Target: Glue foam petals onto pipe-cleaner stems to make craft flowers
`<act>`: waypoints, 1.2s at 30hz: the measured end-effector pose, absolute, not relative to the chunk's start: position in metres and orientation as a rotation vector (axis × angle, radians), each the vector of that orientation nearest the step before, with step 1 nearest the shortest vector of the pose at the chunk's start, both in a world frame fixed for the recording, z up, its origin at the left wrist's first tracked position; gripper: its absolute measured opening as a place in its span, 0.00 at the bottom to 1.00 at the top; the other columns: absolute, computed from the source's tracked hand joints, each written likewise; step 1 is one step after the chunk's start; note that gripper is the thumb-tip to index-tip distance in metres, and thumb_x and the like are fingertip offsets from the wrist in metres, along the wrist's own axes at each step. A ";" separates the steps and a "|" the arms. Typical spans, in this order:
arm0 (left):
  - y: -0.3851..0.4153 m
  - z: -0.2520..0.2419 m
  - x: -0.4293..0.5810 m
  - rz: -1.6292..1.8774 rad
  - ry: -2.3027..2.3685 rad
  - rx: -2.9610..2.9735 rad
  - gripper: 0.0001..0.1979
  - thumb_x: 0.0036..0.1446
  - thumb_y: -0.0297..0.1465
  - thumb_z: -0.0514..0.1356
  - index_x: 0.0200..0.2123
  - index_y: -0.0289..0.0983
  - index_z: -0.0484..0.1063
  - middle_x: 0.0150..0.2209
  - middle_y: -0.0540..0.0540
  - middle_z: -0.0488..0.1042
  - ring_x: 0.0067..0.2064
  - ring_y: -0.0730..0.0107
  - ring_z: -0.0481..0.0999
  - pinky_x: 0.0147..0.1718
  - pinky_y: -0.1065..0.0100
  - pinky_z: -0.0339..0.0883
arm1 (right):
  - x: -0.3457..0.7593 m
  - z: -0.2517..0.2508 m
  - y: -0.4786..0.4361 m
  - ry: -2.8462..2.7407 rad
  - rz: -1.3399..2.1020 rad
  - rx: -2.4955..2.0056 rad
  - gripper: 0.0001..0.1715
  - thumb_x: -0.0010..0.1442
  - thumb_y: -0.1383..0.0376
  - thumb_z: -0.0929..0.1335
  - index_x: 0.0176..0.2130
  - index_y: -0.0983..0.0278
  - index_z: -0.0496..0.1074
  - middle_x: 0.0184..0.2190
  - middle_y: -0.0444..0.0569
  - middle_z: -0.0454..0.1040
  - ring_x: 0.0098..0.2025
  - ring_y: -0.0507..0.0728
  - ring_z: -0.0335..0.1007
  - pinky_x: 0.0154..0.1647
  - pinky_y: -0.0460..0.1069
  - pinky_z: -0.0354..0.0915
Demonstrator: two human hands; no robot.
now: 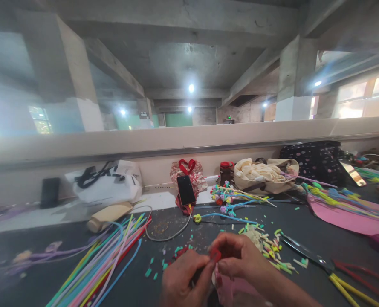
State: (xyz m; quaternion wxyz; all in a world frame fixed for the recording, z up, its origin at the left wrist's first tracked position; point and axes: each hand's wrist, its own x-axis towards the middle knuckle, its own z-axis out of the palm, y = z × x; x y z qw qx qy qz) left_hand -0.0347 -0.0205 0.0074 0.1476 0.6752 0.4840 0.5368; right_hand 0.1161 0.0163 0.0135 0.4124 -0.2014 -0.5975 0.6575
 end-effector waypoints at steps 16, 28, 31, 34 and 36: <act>-0.017 -0.006 -0.032 1.473 1.436 2.108 0.06 0.48 0.33 0.56 0.24 0.40 0.70 0.19 0.53 0.72 0.21 0.77 0.69 0.21 0.78 0.58 | 0.116 0.012 0.020 -1.620 1.413 -0.765 0.06 0.41 0.75 0.65 0.25 0.68 0.66 0.18 0.38 0.63 0.20 0.46 0.56 0.20 0.40 0.53; -0.019 -0.001 -0.037 1.477 1.375 2.151 0.05 0.47 0.32 0.58 0.23 0.40 0.72 0.22 0.50 0.73 0.25 0.74 0.71 0.26 0.76 0.58 | 0.114 0.010 0.018 -1.616 1.520 -0.730 0.10 0.40 0.74 0.67 0.29 0.67 0.69 0.22 0.41 0.67 0.23 0.49 0.64 0.25 0.44 0.59; -0.021 0.003 -0.037 1.415 1.356 2.106 0.03 0.46 0.31 0.59 0.23 0.40 0.72 0.22 0.50 0.73 0.25 0.74 0.71 0.27 0.77 0.59 | 0.113 0.007 0.018 -1.655 1.526 -0.733 0.12 0.40 0.74 0.66 0.31 0.68 0.69 0.21 0.41 0.67 0.23 0.49 0.63 0.25 0.44 0.59; -0.019 0.006 -0.036 1.490 1.370 1.841 0.04 0.44 0.32 0.60 0.21 0.39 0.72 0.21 0.51 0.72 0.24 0.75 0.69 0.25 0.77 0.58 | 0.113 0.006 0.019 -1.688 1.499 -0.752 0.15 0.41 0.74 0.66 0.33 0.67 0.69 0.22 0.41 0.67 0.22 0.48 0.62 0.23 0.43 0.58; -0.016 0.007 -0.037 1.493 1.343 1.535 0.06 0.43 0.34 0.60 0.21 0.38 0.71 0.18 0.52 0.69 0.21 0.77 0.65 0.21 0.77 0.57 | 0.113 0.004 0.022 -1.685 1.441 -0.790 0.14 0.41 0.74 0.66 0.33 0.66 0.69 0.24 0.41 0.67 0.22 0.47 0.61 0.22 0.42 0.58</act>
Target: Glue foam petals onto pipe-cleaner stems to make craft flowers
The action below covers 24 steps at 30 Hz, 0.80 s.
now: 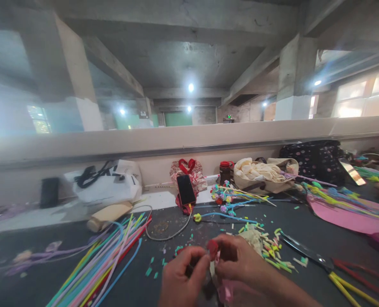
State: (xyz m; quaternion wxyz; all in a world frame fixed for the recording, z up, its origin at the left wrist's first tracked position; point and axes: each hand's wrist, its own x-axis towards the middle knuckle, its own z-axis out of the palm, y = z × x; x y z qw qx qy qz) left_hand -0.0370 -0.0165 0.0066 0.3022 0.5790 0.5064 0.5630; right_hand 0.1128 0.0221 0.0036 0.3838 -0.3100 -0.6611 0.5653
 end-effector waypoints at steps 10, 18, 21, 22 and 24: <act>-0.004 0.011 -0.047 1.182 0.930 0.617 0.11 0.44 0.37 0.60 0.23 0.34 0.66 0.14 0.55 0.63 0.13 0.84 0.59 0.12 0.81 0.49 | 0.117 -0.009 0.038 -1.603 1.261 -0.929 0.21 0.56 0.58 0.59 0.17 0.64 0.55 0.07 0.35 0.51 0.10 0.44 0.43 0.12 0.41 0.41; -0.003 -0.004 -0.046 1.063 0.775 0.643 0.12 0.45 0.38 0.60 0.25 0.35 0.67 0.12 0.57 0.59 0.11 0.85 0.54 0.11 0.81 0.46 | 0.115 -0.006 0.029 -1.715 1.159 -0.880 0.21 0.58 0.54 0.58 0.20 0.64 0.57 0.12 0.36 0.54 0.14 0.45 0.49 0.15 0.41 0.47; -0.001 -0.009 -0.047 1.028 0.834 0.707 0.13 0.44 0.39 0.60 0.27 0.34 0.68 0.13 0.56 0.62 0.12 0.84 0.58 0.11 0.81 0.47 | 0.114 -0.005 0.027 -1.729 1.220 -0.822 0.16 0.58 0.57 0.59 0.26 0.65 0.63 0.17 0.38 0.59 0.17 0.46 0.56 0.16 0.41 0.52; -0.001 -0.010 -0.046 1.014 0.837 0.743 0.13 0.44 0.39 0.60 0.26 0.34 0.68 0.13 0.55 0.62 0.13 0.84 0.58 0.11 0.81 0.47 | 0.114 -0.004 0.026 -1.727 1.234 -0.810 0.13 0.57 0.58 0.60 0.27 0.65 0.65 0.19 0.39 0.62 0.19 0.47 0.58 0.17 0.40 0.53; 0.000 -0.009 -0.044 0.991 0.798 0.825 0.13 0.44 0.39 0.60 0.24 0.33 0.67 0.14 0.54 0.63 0.13 0.84 0.58 0.11 0.81 0.48 | 0.112 -0.005 0.026 -1.697 1.257 -0.798 0.10 0.54 0.60 0.63 0.30 0.65 0.68 0.22 0.41 0.65 0.21 0.47 0.61 0.19 0.40 0.55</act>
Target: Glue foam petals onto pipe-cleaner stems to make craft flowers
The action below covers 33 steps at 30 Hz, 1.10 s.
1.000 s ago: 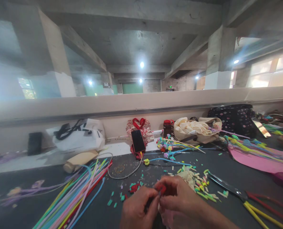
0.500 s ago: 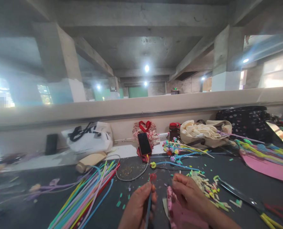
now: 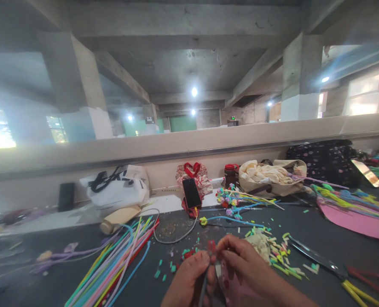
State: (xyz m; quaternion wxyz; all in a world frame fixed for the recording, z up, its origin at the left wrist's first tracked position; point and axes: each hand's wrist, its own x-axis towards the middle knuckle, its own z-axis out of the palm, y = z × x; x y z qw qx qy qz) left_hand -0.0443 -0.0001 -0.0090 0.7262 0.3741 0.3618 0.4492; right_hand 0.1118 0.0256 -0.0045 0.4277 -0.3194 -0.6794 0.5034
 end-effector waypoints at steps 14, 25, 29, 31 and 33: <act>-0.002 -0.002 -0.038 1.289 0.880 0.828 0.30 0.30 0.36 0.68 0.40 0.35 0.62 0.18 0.50 0.72 0.16 0.78 0.66 0.15 0.78 0.54 | 0.090 -0.014 0.017 -1.149 1.690 -0.564 0.12 0.44 0.60 0.71 0.25 0.68 0.71 0.18 0.42 0.68 0.19 0.48 0.62 0.21 0.42 0.57; 0.001 -0.007 -0.034 1.309 1.020 0.796 0.22 0.32 0.40 0.66 0.30 0.36 0.63 0.17 0.52 0.71 0.16 0.75 0.67 0.13 0.78 0.54 | 0.088 -0.011 0.016 -0.803 1.822 -0.504 0.12 0.41 0.67 0.73 0.28 0.67 0.71 0.20 0.44 0.70 0.23 0.50 0.66 0.27 0.45 0.61; -0.006 0.013 -0.041 1.323 0.964 0.619 0.18 0.47 0.40 0.58 0.36 0.33 0.64 0.30 0.40 0.75 0.30 0.67 0.75 0.23 0.72 0.66 | 0.107 0.007 0.024 -0.856 1.781 -0.562 0.13 0.44 0.62 0.72 0.29 0.68 0.69 0.22 0.44 0.71 0.20 0.47 0.63 0.21 0.42 0.58; -0.007 0.018 -0.044 1.316 0.947 0.591 0.17 0.49 0.39 0.56 0.37 0.31 0.65 0.32 0.38 0.75 0.31 0.66 0.75 0.24 0.71 0.67 | 0.115 0.013 0.027 -0.884 1.784 -0.564 0.13 0.45 0.62 0.71 0.29 0.68 0.69 0.21 0.42 0.70 0.18 0.45 0.61 0.18 0.40 0.55; -0.007 0.020 -0.046 1.322 0.935 0.596 0.16 0.49 0.38 0.56 0.37 0.31 0.65 0.34 0.37 0.75 0.32 0.67 0.75 0.25 0.71 0.67 | 0.118 0.014 0.028 -0.896 1.799 -0.568 0.11 0.46 0.63 0.71 0.29 0.67 0.68 0.19 0.41 0.68 0.17 0.45 0.60 0.18 0.40 0.55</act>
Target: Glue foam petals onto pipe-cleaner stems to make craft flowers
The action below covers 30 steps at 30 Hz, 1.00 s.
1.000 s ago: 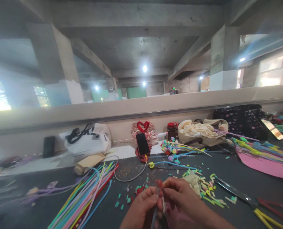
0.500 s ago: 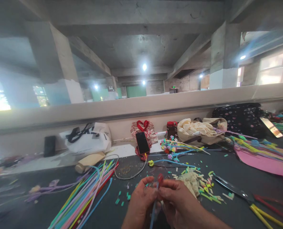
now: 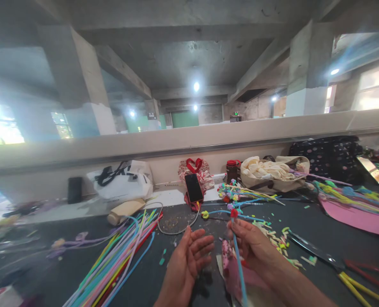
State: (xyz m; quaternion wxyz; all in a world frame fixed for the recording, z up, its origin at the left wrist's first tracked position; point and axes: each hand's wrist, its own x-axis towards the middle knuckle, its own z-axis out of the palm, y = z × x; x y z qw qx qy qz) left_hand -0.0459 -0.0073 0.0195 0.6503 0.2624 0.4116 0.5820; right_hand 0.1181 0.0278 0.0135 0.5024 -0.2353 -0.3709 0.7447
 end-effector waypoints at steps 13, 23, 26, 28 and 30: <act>-0.021 0.028 -0.049 1.293 0.830 0.894 0.24 0.32 0.30 0.66 0.39 0.36 0.72 0.32 0.45 0.72 0.25 0.76 0.67 0.20 0.77 0.56 | 0.100 -0.008 0.010 -1.434 1.648 -0.688 0.14 0.45 0.58 0.70 0.23 0.67 0.69 0.14 0.39 0.63 0.14 0.45 0.54 0.15 0.41 0.52; -0.010 0.012 -0.051 1.319 0.838 1.317 0.14 0.32 0.30 0.66 0.29 0.39 0.76 0.30 0.50 0.65 0.25 0.79 0.63 0.22 0.76 0.58 | 0.102 -0.016 0.010 -1.492 1.630 -0.673 0.12 0.47 0.59 0.69 0.24 0.67 0.68 0.15 0.38 0.62 0.14 0.44 0.53 0.15 0.41 0.54; -0.010 0.013 -0.052 1.323 0.859 1.370 0.12 0.33 0.31 0.66 0.27 0.37 0.76 0.29 0.50 0.65 0.24 0.78 0.63 0.22 0.75 0.59 | 0.102 -0.018 0.011 -1.489 1.644 -0.632 0.12 0.48 0.60 0.69 0.24 0.68 0.68 0.15 0.39 0.62 0.16 0.45 0.54 0.16 0.41 0.55; -0.011 0.015 -0.053 1.330 0.870 1.401 0.11 0.33 0.31 0.66 0.26 0.37 0.75 0.28 0.50 0.66 0.25 0.77 0.64 0.23 0.75 0.59 | 0.102 -0.018 0.011 -1.493 1.648 -0.624 0.13 0.48 0.60 0.69 0.24 0.68 0.68 0.15 0.39 0.61 0.16 0.45 0.55 0.17 0.41 0.55; -0.011 0.016 -0.052 1.326 0.877 1.434 0.09 0.34 0.32 0.65 0.25 0.37 0.75 0.27 0.49 0.67 0.26 0.76 0.65 0.23 0.74 0.60 | 0.102 -0.018 0.011 -1.499 1.635 -0.616 0.13 0.48 0.59 0.69 0.24 0.68 0.68 0.15 0.39 0.61 0.16 0.45 0.55 0.17 0.41 0.54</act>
